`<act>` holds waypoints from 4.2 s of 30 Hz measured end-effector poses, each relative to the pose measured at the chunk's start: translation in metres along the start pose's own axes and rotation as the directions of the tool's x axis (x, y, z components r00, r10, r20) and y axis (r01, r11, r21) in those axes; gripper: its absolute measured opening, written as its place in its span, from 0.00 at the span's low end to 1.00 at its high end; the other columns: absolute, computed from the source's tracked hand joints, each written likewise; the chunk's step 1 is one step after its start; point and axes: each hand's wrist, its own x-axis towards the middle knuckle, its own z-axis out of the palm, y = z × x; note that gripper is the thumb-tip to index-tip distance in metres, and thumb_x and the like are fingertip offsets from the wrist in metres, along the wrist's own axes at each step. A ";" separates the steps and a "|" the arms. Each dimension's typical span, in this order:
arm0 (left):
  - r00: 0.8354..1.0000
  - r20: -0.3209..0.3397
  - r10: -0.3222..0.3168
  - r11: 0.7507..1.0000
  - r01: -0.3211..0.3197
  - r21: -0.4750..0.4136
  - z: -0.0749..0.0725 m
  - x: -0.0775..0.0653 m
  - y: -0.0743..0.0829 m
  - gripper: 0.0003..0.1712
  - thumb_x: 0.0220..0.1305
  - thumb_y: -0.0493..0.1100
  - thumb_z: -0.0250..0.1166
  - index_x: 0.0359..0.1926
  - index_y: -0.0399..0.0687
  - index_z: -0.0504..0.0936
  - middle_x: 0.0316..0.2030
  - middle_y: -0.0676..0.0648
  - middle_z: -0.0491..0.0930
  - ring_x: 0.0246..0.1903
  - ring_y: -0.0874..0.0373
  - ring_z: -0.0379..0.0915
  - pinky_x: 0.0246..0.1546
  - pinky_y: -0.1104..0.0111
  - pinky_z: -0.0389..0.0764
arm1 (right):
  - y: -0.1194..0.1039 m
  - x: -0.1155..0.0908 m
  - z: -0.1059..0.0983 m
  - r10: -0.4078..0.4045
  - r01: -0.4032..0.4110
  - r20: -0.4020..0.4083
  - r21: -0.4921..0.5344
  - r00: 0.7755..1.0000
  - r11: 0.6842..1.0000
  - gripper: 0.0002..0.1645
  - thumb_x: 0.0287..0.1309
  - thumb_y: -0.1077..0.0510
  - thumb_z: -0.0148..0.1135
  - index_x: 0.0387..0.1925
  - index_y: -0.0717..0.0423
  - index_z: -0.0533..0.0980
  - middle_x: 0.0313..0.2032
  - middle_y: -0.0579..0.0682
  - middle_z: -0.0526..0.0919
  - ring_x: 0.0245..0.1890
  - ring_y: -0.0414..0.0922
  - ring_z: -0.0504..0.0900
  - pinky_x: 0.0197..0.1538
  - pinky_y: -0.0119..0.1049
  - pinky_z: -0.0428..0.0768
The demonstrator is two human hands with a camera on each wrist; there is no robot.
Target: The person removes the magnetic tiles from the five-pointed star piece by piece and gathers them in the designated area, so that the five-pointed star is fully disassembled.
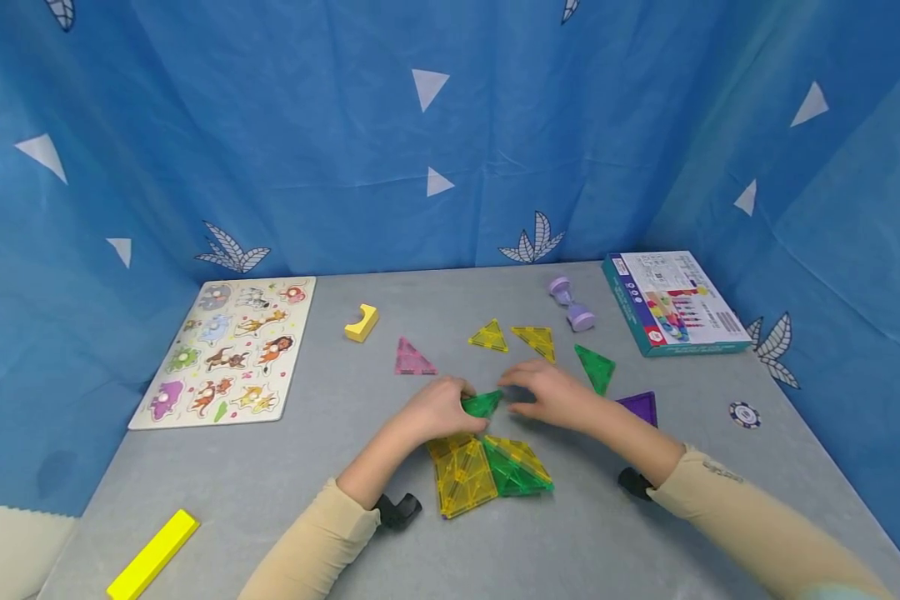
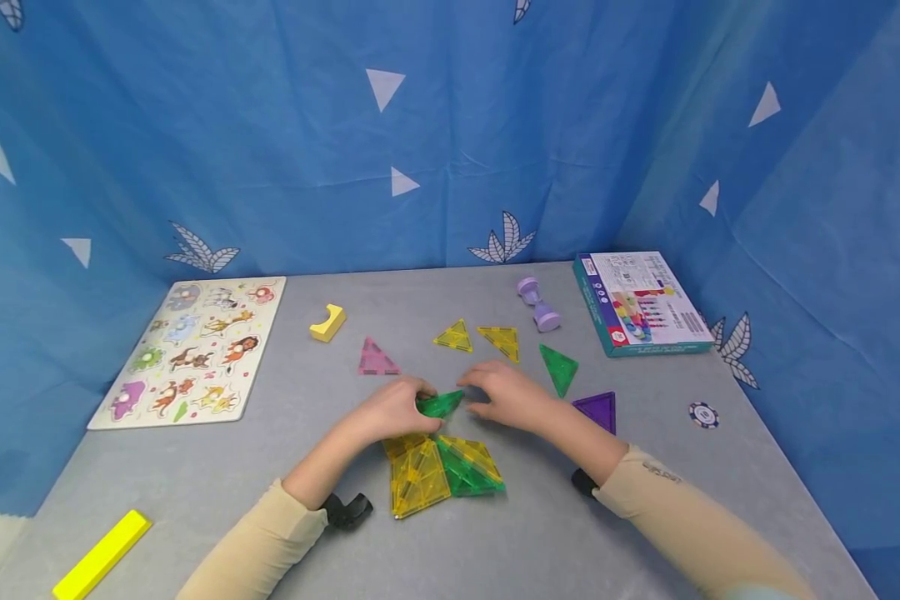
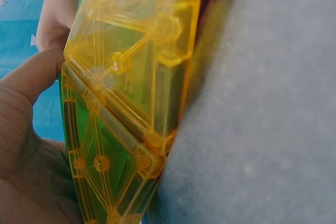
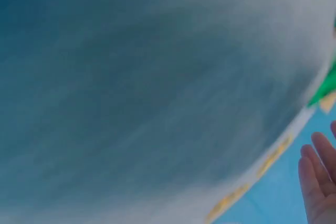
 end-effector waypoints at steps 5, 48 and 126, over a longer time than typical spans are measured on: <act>1.000 0.012 0.025 0.999 -0.024 -0.048 0.000 0.000 -0.001 0.26 0.47 0.56 0.67 0.43 0.44 0.81 0.34 0.53 0.78 0.31 0.61 0.70 0.30 0.70 0.72 | -0.011 0.018 0.016 -0.109 0.114 0.072 -0.066 0.991 0.991 0.15 0.55 0.55 0.66 0.46 0.51 0.79 0.44 0.45 0.81 0.45 0.42 0.78 0.48 0.37 0.76; 0.992 -0.024 -0.124 0.992 0.123 -0.032 -0.010 -0.032 -0.016 0.38 0.43 0.71 0.65 0.42 0.44 0.79 0.39 0.50 0.75 0.38 0.56 0.70 0.37 0.62 0.74 | 0.002 0.044 -0.009 0.164 -0.155 -0.013 0.260 0.986 0.953 0.07 0.60 0.59 0.59 0.37 0.59 0.79 0.29 0.47 0.80 0.27 0.39 0.76 0.31 0.33 0.75; 0.994 -0.021 -0.104 0.994 0.103 -0.035 -0.003 -0.032 -0.012 0.39 0.42 0.72 0.65 0.43 0.45 0.79 0.36 0.53 0.76 0.35 0.59 0.70 0.34 0.65 0.74 | -0.018 -0.013 -0.019 0.083 -0.279 0.397 0.466 0.914 0.840 0.22 0.49 0.51 0.68 0.47 0.53 0.76 0.44 0.49 0.77 0.41 0.47 0.78 0.41 0.40 0.77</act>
